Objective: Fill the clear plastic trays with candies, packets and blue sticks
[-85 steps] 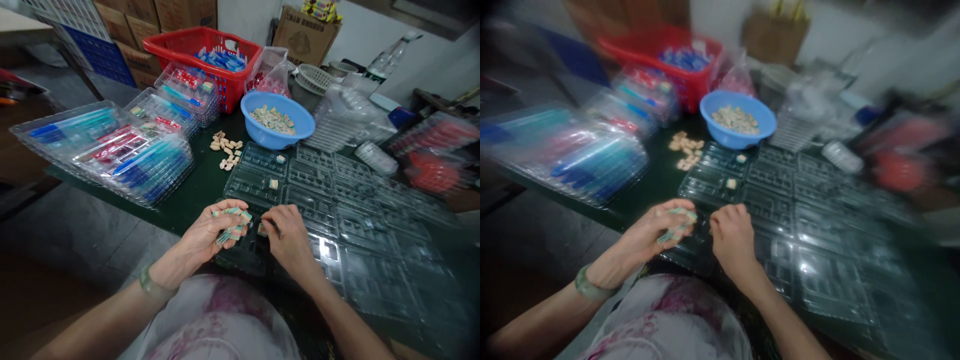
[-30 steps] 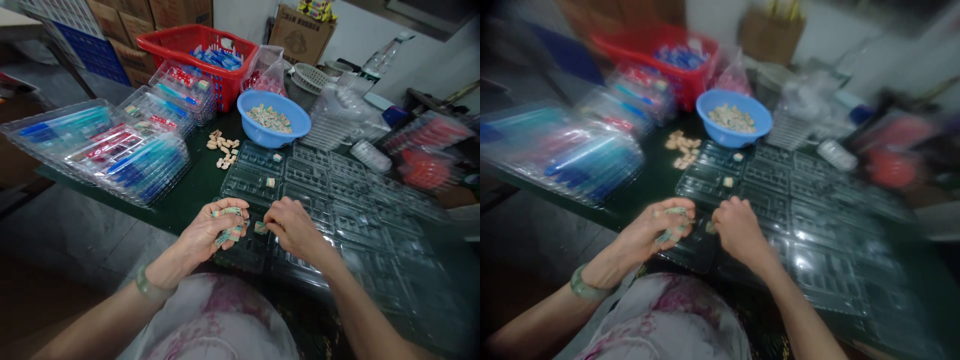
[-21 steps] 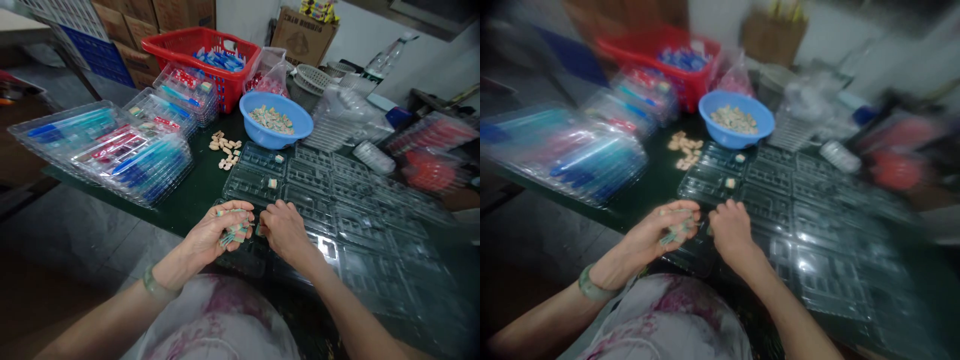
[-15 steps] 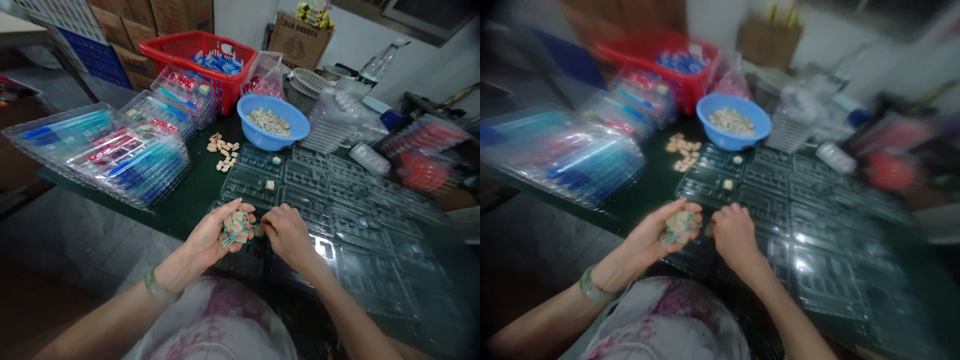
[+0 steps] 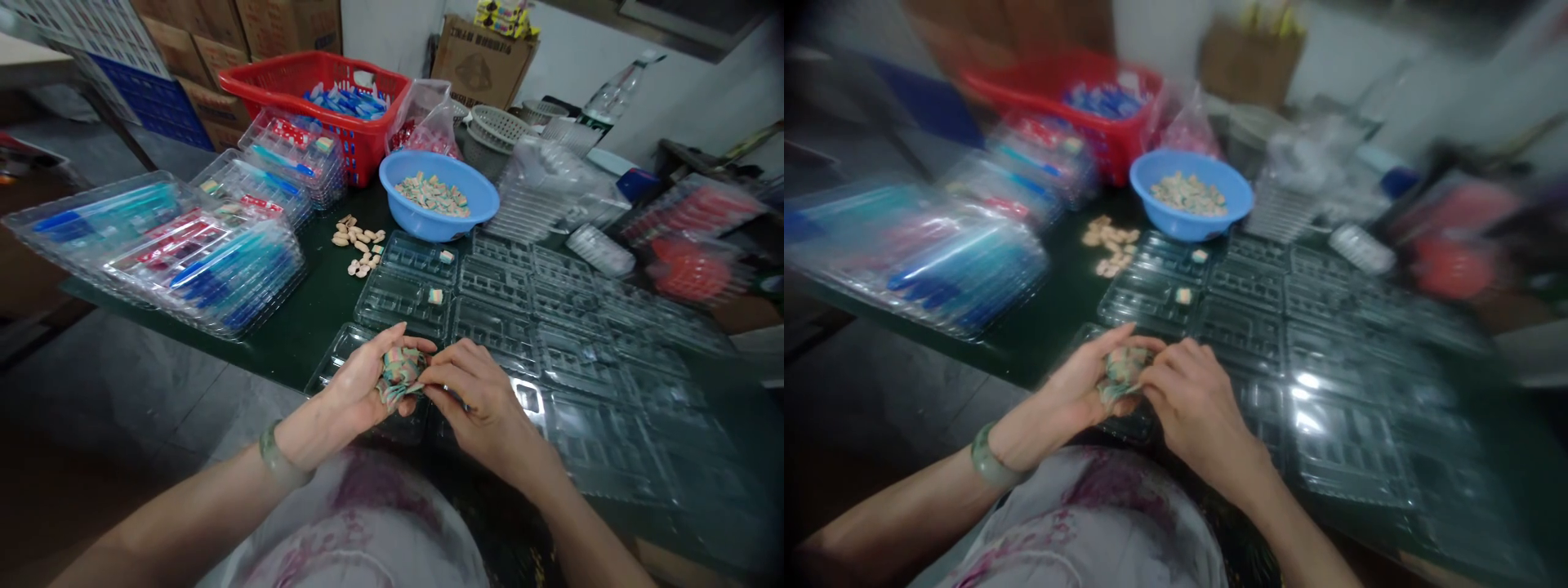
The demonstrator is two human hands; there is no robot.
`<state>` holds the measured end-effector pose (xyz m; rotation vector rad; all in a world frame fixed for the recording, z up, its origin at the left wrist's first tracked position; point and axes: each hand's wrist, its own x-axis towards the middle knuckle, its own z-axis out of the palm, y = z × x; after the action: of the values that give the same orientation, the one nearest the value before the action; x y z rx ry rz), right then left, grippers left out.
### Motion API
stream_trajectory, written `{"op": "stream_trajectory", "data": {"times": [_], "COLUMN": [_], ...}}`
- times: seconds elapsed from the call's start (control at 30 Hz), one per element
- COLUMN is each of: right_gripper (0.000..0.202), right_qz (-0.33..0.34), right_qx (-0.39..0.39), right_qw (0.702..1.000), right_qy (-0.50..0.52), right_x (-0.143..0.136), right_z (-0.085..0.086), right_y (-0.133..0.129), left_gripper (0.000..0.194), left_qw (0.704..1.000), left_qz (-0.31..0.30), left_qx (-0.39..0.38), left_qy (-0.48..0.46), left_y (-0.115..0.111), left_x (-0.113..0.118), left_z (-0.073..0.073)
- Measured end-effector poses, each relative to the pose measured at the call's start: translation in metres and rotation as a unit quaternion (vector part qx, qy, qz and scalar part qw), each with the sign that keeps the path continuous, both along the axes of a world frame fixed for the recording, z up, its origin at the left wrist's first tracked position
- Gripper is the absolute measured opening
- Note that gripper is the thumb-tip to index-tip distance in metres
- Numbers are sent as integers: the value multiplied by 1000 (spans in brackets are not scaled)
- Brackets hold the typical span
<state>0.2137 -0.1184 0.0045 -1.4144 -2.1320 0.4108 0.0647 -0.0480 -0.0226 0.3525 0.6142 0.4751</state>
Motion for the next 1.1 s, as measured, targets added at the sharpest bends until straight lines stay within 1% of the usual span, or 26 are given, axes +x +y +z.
{"op": "stream_trajectory", "data": {"times": [0.07,0.13,0.27,0.37,0.47,0.67,0.87,1.1], "right_gripper": [13,13,13,13,14,21,17,15], "right_qz": [1,2,22,40,41,50,51,39], "right_qx": [-12,-26,-45,-37,-36,-40,-26,-45], "right_qw": [1000,1000,992,985,987,994,996,998], "right_qy": [20,9,-113,-163,-153,-94,-62,-32], "right_x": [5,9,8,3,0,3,7,8], "right_z": [3,9,21,23,20,12,4,3], "right_y": [-1,-1,2,5,6,4,2,2], "left_gripper": [38,39,38,35,36,42,43,41], "left_qw": [1000,1000,999,999,998,997,996,996], "left_qz": [-9,-21,-38,-31,-34,-52,-58,-66], "left_qx": [-6,-6,-5,-21,-27,-32,-35,-42], "left_qy": [-4,-10,-1,30,45,46,56,35], "left_y": [0,0,-2,-4,-6,-7,-8,-8], "left_x": [1,2,5,7,8,7,8,9], "left_z": [-2,-2,2,7,7,4,5,6]}}
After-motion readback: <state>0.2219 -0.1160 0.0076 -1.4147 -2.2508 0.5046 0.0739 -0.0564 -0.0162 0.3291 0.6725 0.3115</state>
